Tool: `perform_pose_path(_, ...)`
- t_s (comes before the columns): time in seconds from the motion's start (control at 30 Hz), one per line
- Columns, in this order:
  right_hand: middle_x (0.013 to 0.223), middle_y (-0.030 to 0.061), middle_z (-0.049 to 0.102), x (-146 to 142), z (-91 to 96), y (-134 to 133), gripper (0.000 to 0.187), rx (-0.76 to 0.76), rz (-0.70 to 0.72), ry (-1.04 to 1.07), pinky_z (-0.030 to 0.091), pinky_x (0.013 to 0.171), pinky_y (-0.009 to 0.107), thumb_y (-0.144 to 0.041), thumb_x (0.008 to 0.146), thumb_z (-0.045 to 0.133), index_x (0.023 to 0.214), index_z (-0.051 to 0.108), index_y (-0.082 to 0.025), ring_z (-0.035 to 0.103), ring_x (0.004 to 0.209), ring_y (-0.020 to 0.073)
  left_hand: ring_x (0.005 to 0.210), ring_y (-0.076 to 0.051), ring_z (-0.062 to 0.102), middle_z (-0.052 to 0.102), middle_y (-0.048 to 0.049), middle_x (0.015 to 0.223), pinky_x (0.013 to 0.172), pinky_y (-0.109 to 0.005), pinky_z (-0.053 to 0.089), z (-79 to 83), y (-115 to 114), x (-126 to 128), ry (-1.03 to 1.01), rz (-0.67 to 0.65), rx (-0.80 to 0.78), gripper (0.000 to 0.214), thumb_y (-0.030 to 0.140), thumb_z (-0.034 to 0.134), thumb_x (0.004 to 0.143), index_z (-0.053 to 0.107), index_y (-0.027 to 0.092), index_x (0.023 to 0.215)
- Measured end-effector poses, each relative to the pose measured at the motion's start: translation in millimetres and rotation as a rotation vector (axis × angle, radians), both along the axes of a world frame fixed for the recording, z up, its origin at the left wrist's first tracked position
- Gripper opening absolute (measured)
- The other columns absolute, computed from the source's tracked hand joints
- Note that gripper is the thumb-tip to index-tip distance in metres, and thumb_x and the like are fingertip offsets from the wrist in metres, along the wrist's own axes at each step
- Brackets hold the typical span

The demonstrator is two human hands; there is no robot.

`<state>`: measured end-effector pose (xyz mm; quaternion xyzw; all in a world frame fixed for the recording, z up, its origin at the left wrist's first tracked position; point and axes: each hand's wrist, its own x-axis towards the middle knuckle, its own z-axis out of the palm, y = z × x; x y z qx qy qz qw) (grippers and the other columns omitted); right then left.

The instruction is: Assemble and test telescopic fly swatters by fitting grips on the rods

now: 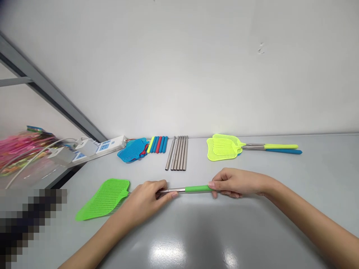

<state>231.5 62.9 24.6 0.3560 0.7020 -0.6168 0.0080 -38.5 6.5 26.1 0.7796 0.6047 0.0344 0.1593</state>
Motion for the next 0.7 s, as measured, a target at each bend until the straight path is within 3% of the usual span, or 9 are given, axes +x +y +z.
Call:
perform_pose_path(0.3,0.056,-0.0019,0.045,-2.0,-2.6,-0.5,0.041,-0.005,-0.024,-0.024,0.025,0.043,0.02,-0.051,0.082,0.043,0.075,0.058,-0.014,0.033,0.045,0.0066,0.048,-0.012,0.045,0.051,-0.0014,0.054,0.044,-0.024,0.019,0.1,1.5,-2.2,0.039,-0.002,0.021,0.058,0.063,0.026,0.08,0.048,0.016,0.054)
perform_pose_path(0.5,0.057,-0.0039,0.04,-6.6,-4.7,-1.5,0.037,0.085,-0.054,-0.086,0.022,0.044,0.02,-0.05,0.077,0.05,0.076,0.059,-0.014,0.03,0.048,0.0068,0.048,-0.013,0.045,0.052,-0.0017,0.053,0.045,-0.024,0.017,-0.5,2.3,-0.5,0.105,-0.019,0.006,0.058,0.062,0.023,0.081,0.05,0.017,0.057)
perform_pose_path(0.7,0.054,-0.0053,0.028,-8.7,-6.8,-1.1,0.039,0.13,-0.029,0.0,0.015,0.046,0.023,-0.046,0.079,0.048,0.056,0.05,-0.015,0.021,0.049,0.0075,0.05,-0.015,0.048,0.054,-0.0026,0.055,0.045,-0.024,0.017,-3.8,2.8,-2.4,0.132,-0.028,0.008,0.057,0.062,0.023,0.081,0.05,0.018,0.058)
